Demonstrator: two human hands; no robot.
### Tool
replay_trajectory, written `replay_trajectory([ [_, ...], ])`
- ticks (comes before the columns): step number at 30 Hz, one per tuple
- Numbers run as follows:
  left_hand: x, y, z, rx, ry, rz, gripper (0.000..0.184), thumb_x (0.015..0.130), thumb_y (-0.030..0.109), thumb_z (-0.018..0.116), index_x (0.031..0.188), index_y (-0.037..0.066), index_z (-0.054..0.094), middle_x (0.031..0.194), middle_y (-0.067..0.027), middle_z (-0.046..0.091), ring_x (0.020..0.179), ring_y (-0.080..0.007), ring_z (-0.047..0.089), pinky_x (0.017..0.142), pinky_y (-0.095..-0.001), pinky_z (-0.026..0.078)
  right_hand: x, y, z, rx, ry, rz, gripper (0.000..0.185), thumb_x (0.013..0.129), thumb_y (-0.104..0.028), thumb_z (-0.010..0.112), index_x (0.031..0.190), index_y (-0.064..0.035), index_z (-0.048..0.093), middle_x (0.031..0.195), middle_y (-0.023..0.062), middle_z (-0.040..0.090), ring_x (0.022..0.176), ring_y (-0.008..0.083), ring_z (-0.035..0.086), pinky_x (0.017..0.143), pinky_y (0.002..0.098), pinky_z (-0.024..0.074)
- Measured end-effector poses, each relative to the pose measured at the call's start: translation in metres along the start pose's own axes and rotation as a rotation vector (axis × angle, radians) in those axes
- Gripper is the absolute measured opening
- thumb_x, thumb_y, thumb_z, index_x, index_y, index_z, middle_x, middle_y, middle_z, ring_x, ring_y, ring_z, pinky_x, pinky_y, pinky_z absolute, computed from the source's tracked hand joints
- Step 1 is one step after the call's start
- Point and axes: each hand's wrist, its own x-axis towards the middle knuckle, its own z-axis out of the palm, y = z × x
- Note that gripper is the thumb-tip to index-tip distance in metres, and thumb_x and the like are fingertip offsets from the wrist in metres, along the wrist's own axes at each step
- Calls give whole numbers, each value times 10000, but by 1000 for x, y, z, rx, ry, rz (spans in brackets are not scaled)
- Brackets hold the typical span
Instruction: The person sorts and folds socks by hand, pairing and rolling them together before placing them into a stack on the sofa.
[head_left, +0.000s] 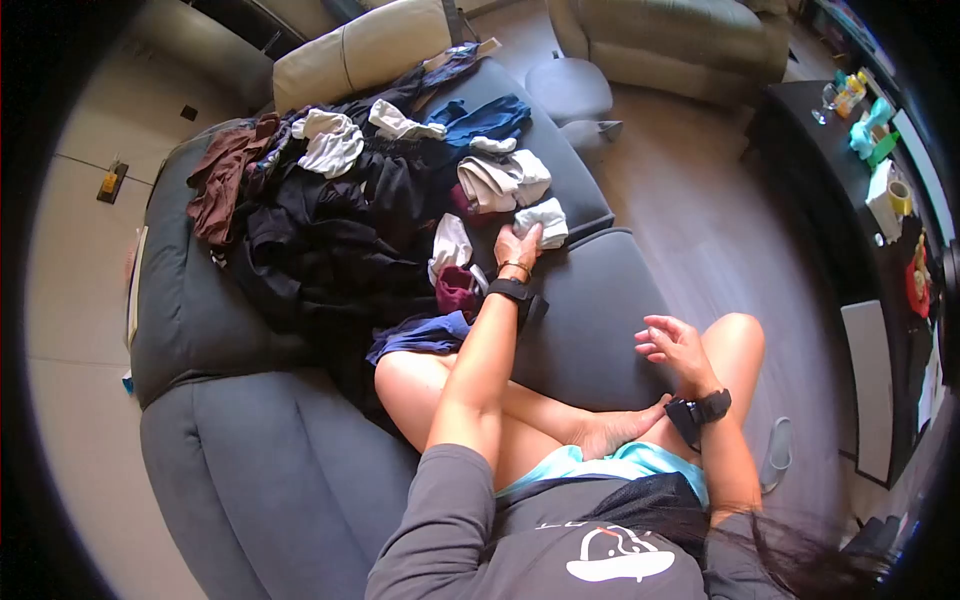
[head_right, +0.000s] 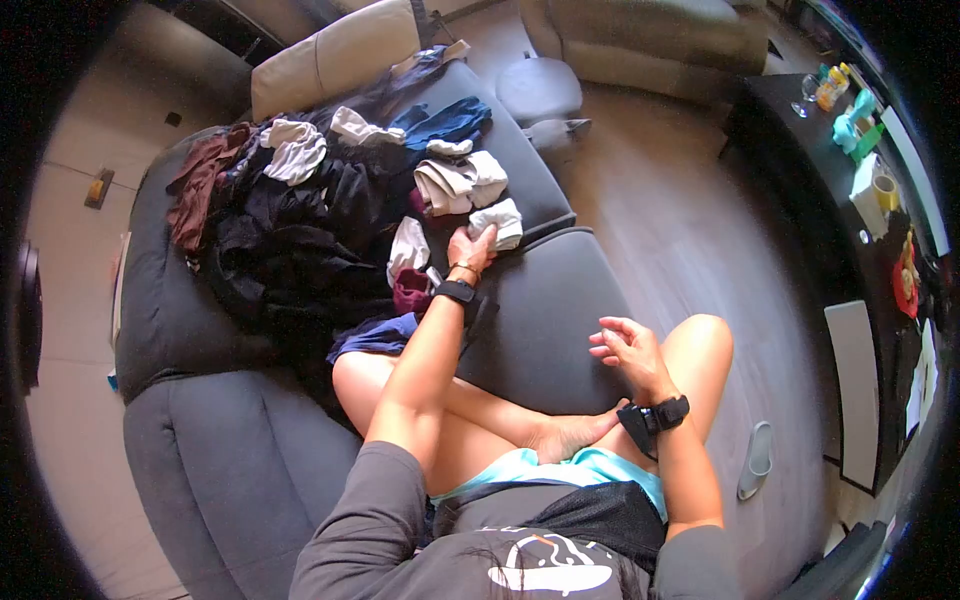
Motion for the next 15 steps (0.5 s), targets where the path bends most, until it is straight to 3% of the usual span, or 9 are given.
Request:
replay_trajectory([
  [2,-20,15,-17,369,91,67,632,703,508,676,1090,13,611,1019,-208,651,981,-380,611,879,-428,465,-3,8,6,84,52,37,354,935,-179,524,1230,11,483,1038,116,629,867,154,625,733,248,497],
  [5,-21,45,-3,504,145,-76,661,682,466,742,1125,26,523,1140,-211,570,1049,-353,576,871,-445,468,13,12,-4,99,44,32,340,935,-171,520,1220,13,489,1023,112,629,850,143,624,711,237,498],
  [7,-26,54,-14,625,225,-47,728,679,477,751,1175,37,453,1150,-209,539,1044,-345,576,862,-426,479,16,12,2,93,17,21,338,936,-168,520,1219,13,489,1017,110,628,840,139,623,701,230,499],
  [9,-31,59,-21,661,175,-38,709,687,478,745,1161,29,468,1150,-206,538,1050,-342,574,867,-421,477,14,11,1,68,39,25,336,937,-164,519,1223,10,488,1016,108,629,836,137,623,708,230,498],
  [11,-29,52,-33,715,58,72,587,721,447,724,1092,34,532,1147,-200,520,1071,-342,553,892,-413,463,15,17,-5,83,18,20,323,936,-161,519,1213,4,493,1014,107,631,825,139,628,700,228,504],
  [15,-26,33,-74,926,334,314,440,766,311,687,1092,55,539,1147,-167,517,1119,-328,501,879,-447,455,16,27,-11,169,46,38,295,939,-158,518,1189,-3,500,990,97,632,811,145,638,677,226,518],
])
